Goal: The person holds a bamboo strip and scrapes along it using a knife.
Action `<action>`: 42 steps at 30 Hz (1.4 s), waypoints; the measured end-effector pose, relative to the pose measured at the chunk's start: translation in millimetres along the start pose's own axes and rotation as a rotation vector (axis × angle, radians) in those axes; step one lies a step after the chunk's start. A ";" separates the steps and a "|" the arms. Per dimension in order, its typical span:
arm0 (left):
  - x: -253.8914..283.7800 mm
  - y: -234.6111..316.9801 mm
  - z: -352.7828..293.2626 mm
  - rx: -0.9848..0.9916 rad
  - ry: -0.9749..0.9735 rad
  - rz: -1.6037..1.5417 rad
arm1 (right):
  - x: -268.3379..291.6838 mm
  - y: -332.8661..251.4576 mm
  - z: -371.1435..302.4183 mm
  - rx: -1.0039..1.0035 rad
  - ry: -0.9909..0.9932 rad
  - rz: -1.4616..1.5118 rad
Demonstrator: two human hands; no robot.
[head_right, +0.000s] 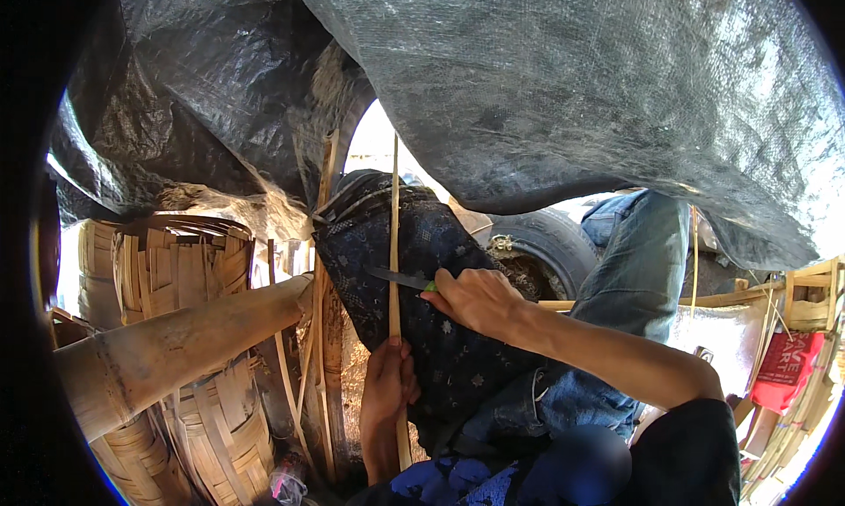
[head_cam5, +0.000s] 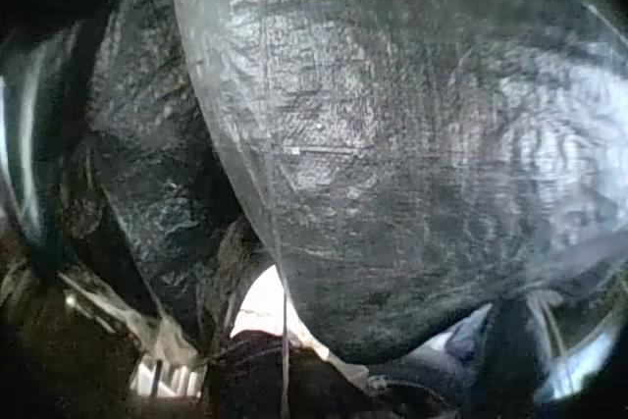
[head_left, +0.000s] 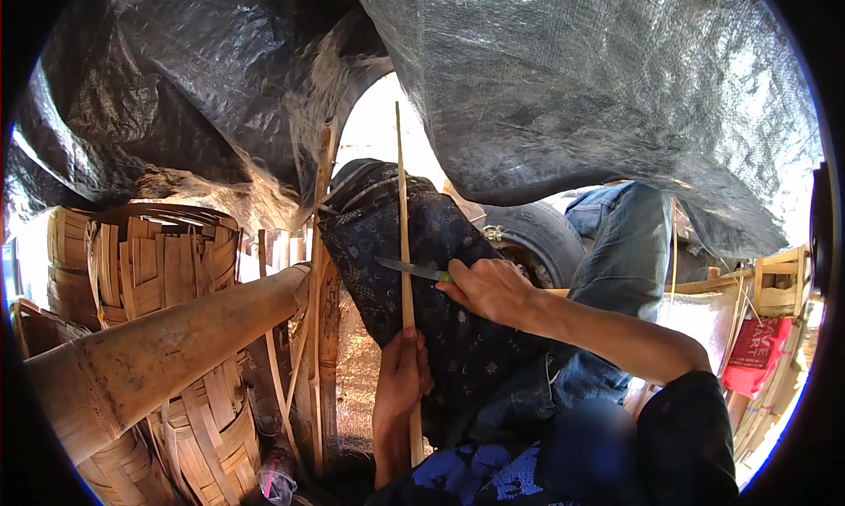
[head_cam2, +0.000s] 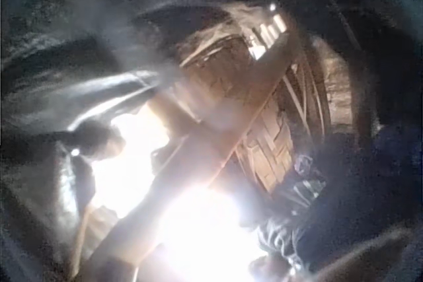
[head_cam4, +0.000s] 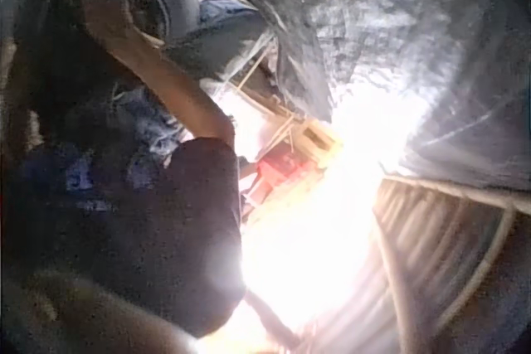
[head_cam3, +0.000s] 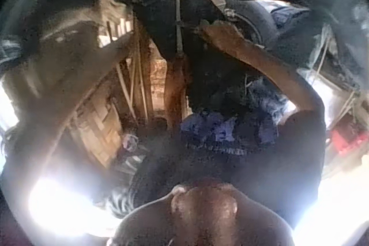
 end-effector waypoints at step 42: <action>-4.7 3.8 3.2 0.122 -0.098 -0.194 | 23.1 12.1 0.7 -0.008 -0.110 0.136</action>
Point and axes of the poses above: each hand's wrist, its own z-axis towards the middle knuckle, its own x-axis out of the back of the hand, y = z × x, the point moved 7 cm from there along z, towards the middle knuckle, and after that the axes turned 15 degrees about -z, right-handed, at the moved point
